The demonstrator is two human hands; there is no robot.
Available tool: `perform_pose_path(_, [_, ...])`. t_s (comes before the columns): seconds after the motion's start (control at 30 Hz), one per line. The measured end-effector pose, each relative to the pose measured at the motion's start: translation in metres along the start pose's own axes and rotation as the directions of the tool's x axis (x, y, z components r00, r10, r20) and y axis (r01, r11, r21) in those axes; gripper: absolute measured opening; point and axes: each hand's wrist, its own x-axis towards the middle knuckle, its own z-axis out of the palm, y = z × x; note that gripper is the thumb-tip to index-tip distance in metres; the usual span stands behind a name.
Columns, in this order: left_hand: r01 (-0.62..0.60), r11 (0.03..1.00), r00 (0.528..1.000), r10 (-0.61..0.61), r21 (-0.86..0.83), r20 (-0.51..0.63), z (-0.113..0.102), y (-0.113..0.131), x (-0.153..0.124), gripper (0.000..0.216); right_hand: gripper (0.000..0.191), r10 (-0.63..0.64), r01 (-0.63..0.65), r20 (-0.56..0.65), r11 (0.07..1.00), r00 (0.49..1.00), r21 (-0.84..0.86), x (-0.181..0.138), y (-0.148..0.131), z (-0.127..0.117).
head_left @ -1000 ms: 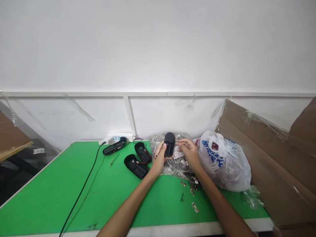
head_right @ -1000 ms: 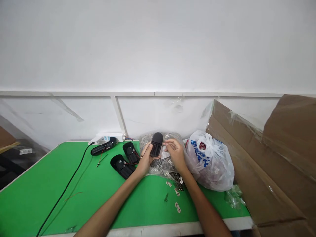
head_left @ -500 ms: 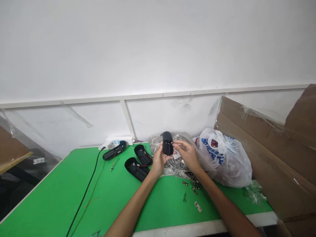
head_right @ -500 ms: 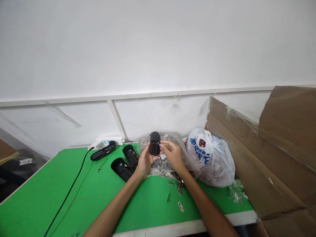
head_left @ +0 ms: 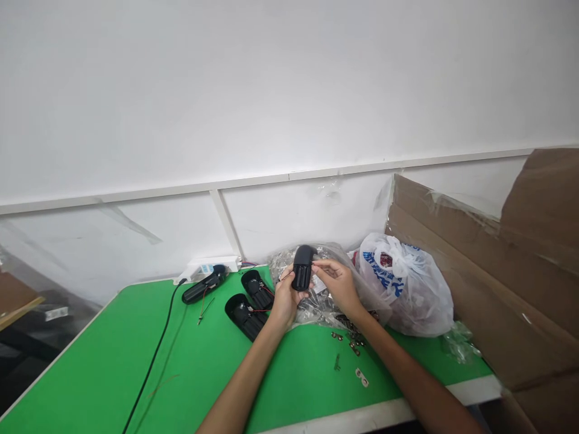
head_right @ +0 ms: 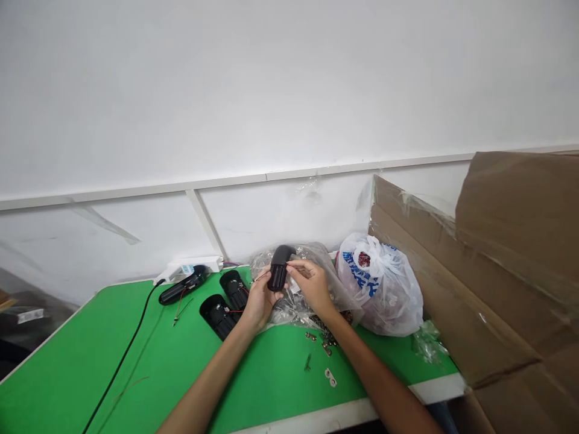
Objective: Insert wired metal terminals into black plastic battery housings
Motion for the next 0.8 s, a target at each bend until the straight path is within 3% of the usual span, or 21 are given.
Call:
perform_pose_path(0.23, [0.066, 0.992, 0.996, -0.072, 0.104, 0.059, -0.004, 0.0, 0.0, 0.037, 0.026, 0.039, -0.041, 0.058, 0.999, 0.998, 0.027, -0.005, -0.003, 0.004])
perform_pose_path(0.43, [-0.059, 0.953, 0.989, 0.016, 0.296, 0.147, -0.004, -0.006, -0.004, 0.056, 0.032, 0.038, -0.046, 0.115, 0.997, 0.993, 0.069, -0.005, -0.004, 0.004])
perform_pose_path(0.8, [0.053, 0.957, 0.97, -0.117, 0.284, 0.212, -0.001, 0.005, -0.007, 0.068, 0.04, 0.088, -0.099, 0.106, 0.99, 0.99, 0.105, -0.002, -0.01, 0.003])
